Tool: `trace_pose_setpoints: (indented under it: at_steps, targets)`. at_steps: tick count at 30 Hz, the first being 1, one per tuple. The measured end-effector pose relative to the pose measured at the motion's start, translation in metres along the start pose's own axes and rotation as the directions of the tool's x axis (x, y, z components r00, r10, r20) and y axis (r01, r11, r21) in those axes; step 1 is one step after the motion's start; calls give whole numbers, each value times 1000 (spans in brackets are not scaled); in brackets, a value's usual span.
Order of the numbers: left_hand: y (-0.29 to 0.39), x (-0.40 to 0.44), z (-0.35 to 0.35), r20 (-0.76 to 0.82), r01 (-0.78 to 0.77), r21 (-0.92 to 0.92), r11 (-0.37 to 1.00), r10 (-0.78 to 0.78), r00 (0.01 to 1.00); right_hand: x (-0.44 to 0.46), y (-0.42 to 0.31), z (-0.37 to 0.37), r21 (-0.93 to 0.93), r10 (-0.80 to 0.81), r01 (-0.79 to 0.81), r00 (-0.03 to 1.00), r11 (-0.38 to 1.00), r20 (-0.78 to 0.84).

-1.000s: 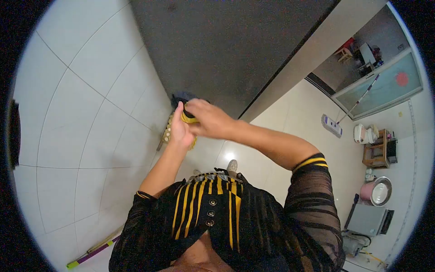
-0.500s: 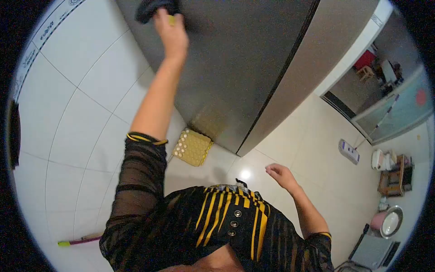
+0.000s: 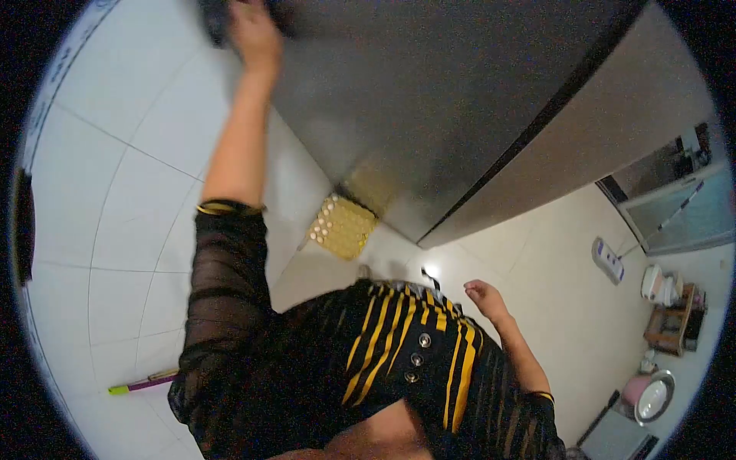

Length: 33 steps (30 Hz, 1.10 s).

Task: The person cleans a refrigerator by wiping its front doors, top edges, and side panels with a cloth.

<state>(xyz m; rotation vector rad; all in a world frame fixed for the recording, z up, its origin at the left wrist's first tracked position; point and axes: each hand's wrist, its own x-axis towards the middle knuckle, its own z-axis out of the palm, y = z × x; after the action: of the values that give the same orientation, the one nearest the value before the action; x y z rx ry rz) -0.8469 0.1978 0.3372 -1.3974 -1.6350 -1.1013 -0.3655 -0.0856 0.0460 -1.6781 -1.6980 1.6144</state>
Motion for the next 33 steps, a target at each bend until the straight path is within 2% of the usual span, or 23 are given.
trace_pose_setpoints:
  at_steps: [1, 2, 5, 7, 8, 11, 13, 15, 16, 17, 18, 20, 21, 22, 23, 24, 25, 26, 28, 29, 31, 32, 33]
  targets:
    - [-2, 26, -22, -54, 233, -438, 868, -285, 957, -1, 5, 5, 15, 51, -51, 998, 999, -20]
    - [-20, 13, -13, -16, 262, -436, 861, -299, 954, -1, 5, 12, 125, 88, -86, 996, 988, -7]
    - [-80, -29, 36, 41, 294, -565, 771, -330, 943, 3, -18, 32, 101, 213, -214, 977, 972, 21]
    - [-108, -59, 63, 52, 291, -647, 704, -341, 939, 10, -31, 43, 52, 163, -166, 985, 985, 62]
    - [-110, -87, 67, 174, 427, -652, 627, -425, 888, 14, -36, 48, 47, 180, -183, 981, 982, 65]
    - [-111, -192, 103, 457, 696, -656, 293, -580, 675, 22, -49, 55, 49, 188, -191, 980, 980, 58]
    - [-100, -262, 122, 667, 833, -550, -62, -633, 393, 22, -57, 59, 8, 198, -198, 979, 980, 40]
    - [-51, -277, 83, 809, 882, -350, -316, -577, 114, 22, -59, 62, -32, 195, -194, 980, 980, 27]
    - [-30, -287, 71, 826, 871, -375, -317, -541, 159, 20, -55, 67, -9, 194, -194, 981, 981, 17]
    - [-9, -301, 63, 811, 925, -348, -154, -545, 214, 14, -47, 69, 15, 193, -193, 981, 981, 10]
    - [15, -303, 52, 777, 917, -399, -22, -539, 326, 7, -23, 71, 218, 217, -217, 976, 952, 22]
    - [40, -259, 20, 744, 874, -484, 37, -508, 434, -7, -27, 74, 223, 245, -266, 962, 938, 117]
    - [37, -227, 13, 677, 831, -539, 141, -514, 526, -16, -67, 74, 0, 312, -314, 943, 949, 111]
    - [23, -197, 12, 608, 778, -577, 247, -506, 612, -20, -70, 73, 4, 318, -321, 941, 947, 117]
    - [-9, -175, 30, 467, 667, -629, 399, -491, 735, -18, -73, 83, -44, 353, -350, 927, 936, 128]
    - [-33, -150, 38, 366, 560, -728, 395, -466, 806, -22, -73, 87, -89, 384, -375, 913, 923, 139]
    - [-58, -121, 41, 296, 481, -678, 556, -393, 871, -23, -74, 85, -159, 322, -299, 935, 941, 148]
    - [-72, -102, 49, 316, 582, -668, 464, -531, 786, -26, -54, 84, -155, 329, -306, 932, 939, 152]
    - [-102, -90, 59, 344, 570, -720, 395, -509, 789, -28, -4, 88, 38, 379, -386, 918, 922, 120]
    - [-120, -101, 75, 357, 577, -718, 389, -507, 785, -31, -8, 87, 22, 328, -331, 940, 943, 96]
    - [-140, -152, 114, 109, 392, -600, 698, -414, 904, -35, -8, 83, -15, 327, -327, 943, 945, 64]
    - [-135, -180, 123, 127, 401, -603, 689, -413, 902, -38, -7, 82, -55, 316, -314, 948, 948, 38]
    - [-128, -208, 130, 274, 565, -699, 439, -565, 778, -42, 0, 79, -119, 286, -281, 958, 952, 33]
